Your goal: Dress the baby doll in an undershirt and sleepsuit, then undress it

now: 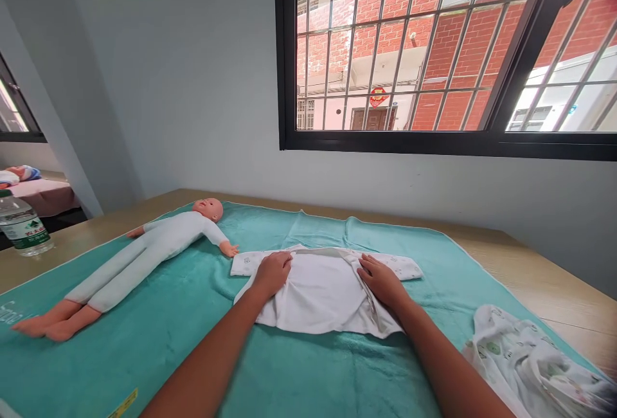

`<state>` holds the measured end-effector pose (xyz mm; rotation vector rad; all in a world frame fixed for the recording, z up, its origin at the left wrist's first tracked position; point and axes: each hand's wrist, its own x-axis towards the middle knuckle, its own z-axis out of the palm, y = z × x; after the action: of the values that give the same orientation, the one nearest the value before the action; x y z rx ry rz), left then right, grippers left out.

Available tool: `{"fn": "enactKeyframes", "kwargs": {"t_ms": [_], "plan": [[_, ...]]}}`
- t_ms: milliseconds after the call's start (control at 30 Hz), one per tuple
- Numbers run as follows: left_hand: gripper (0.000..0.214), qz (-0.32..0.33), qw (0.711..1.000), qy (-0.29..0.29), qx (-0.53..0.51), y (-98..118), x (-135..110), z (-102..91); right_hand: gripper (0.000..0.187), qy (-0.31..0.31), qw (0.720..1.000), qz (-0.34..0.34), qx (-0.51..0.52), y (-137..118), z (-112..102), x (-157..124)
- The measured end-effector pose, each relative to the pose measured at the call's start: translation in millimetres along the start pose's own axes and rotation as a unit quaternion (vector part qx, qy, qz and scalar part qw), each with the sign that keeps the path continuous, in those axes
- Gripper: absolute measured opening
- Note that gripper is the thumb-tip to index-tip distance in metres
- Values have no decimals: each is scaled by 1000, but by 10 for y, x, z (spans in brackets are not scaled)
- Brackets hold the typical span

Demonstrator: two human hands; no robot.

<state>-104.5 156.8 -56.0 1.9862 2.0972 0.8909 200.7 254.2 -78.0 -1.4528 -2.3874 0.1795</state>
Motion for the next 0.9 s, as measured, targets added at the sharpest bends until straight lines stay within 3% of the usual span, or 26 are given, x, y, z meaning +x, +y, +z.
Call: {"fn": "enactKeyframes", "kwargs": {"t_ms": [900], "plan": [[32,6,1000,-7,3,-7,10,16,45,15,1000,-8,20,-33,-27,-28]]}}
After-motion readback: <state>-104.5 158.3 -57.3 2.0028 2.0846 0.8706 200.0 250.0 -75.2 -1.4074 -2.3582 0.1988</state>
